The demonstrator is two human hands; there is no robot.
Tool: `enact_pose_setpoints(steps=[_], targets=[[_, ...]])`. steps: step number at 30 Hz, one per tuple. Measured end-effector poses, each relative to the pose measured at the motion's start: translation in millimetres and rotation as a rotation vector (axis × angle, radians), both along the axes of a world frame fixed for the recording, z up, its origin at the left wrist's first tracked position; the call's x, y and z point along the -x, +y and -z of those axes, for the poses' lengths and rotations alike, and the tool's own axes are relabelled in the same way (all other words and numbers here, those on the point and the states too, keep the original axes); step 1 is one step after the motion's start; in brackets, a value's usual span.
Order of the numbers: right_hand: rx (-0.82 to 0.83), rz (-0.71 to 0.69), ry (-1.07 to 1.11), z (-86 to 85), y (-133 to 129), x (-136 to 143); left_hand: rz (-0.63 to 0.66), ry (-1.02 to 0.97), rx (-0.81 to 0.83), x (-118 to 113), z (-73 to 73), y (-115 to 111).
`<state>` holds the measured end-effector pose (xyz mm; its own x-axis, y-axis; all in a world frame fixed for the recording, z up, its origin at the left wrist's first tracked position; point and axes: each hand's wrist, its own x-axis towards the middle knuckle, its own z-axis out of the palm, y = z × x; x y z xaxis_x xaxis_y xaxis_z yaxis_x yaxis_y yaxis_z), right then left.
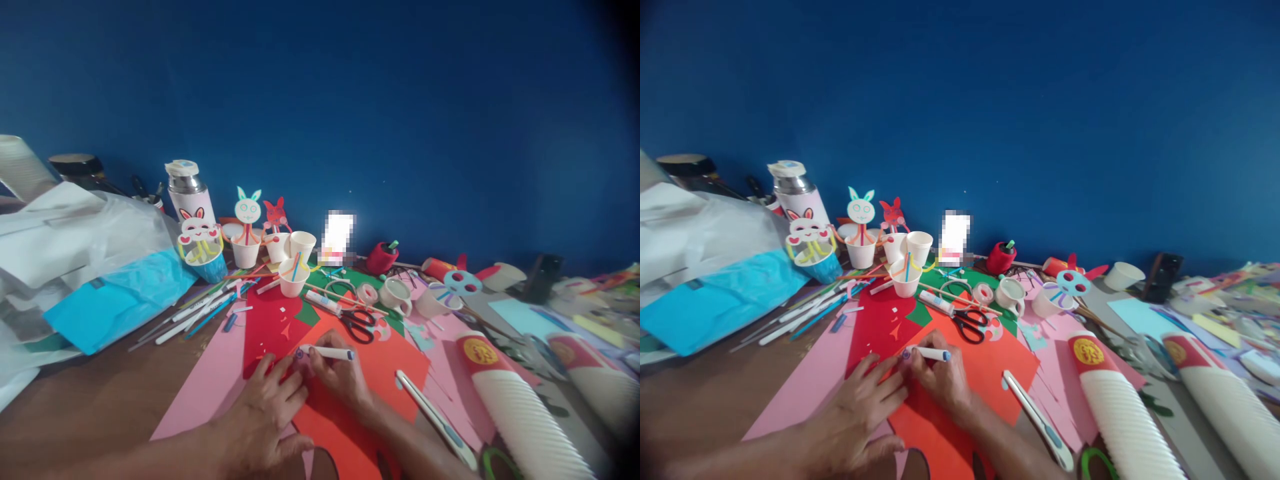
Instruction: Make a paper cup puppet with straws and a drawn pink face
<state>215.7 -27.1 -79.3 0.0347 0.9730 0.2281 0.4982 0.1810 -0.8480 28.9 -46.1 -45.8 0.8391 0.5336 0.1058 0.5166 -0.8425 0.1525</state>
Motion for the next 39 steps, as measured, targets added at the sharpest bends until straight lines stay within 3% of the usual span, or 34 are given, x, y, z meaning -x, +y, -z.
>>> enact_pose_setpoints(steps=[16, 39], targets=[[0.062, -0.067, -0.019, 0.2, -0.5, -1.6, -0.008, 0.021, -0.01, -0.6, 0.7, -0.5], [-0.035, -0.032, -0.027, -2.8, 1.8, -4.2, -0.006, -0.007, 0.017, 0.9, -0.7, 0.0]])
